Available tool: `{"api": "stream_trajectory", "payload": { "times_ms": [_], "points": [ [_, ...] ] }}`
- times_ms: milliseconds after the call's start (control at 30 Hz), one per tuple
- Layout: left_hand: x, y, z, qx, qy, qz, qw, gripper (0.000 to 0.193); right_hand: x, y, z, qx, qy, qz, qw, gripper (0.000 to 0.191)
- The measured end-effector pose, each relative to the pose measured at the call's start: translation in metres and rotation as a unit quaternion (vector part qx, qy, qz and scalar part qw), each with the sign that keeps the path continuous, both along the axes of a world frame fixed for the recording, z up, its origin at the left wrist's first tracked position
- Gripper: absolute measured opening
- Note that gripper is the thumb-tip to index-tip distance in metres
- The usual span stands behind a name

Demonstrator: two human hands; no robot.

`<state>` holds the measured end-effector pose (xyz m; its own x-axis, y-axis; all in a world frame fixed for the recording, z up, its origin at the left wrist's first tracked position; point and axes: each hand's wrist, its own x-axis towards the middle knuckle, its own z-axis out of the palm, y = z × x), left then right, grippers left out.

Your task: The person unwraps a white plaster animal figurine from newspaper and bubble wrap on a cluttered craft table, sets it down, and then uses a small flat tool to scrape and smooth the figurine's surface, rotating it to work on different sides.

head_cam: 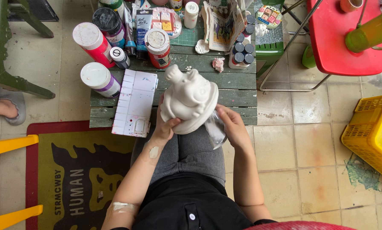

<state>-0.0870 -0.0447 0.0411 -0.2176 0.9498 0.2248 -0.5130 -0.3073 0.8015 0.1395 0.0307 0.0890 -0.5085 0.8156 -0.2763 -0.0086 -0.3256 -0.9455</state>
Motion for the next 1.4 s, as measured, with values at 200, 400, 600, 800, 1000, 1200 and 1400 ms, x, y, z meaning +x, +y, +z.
{"api": "stream_trajectory", "payload": {
  "times_ms": [200,400,600,800,1000,1200,1400],
  "points": [
    [0.016,-0.008,-0.062,-0.162,-0.362,-0.041,0.917,0.059,-0.007,0.001,0.034,0.267,-0.047,-0.212,0.939,0.058],
    [0.023,0.014,-0.068,-0.11,-0.237,-0.068,0.963,0.065,-0.064,-0.005,0.039,0.464,-0.146,-0.246,0.838,0.044],
    [0.016,0.019,-0.055,-0.041,-0.121,-0.034,0.991,0.089,-0.07,-0.031,0.016,0.622,-0.131,-0.227,0.738,0.038],
    [0.014,0.027,-0.04,-0.022,-0.047,-0.015,0.999,0.109,-0.038,-0.012,0.015,0.6,-0.121,-0.247,0.752,0.039],
    [0.016,0.025,-0.048,-0.004,-0.001,-0.021,1.0,0.113,-0.034,-0.024,0.012,0.594,-0.145,-0.242,0.754,0.037],
    [0.018,0.023,-0.055,0.004,0.022,-0.028,0.999,0.112,-0.025,-0.036,-0.007,0.605,-0.136,-0.269,0.737,0.033],
    [0.021,0.026,-0.049,-0.002,0.056,0.012,0.998,0.106,-0.029,-0.062,-0.026,0.651,-0.149,-0.247,0.702,0.027]
  ]
}}
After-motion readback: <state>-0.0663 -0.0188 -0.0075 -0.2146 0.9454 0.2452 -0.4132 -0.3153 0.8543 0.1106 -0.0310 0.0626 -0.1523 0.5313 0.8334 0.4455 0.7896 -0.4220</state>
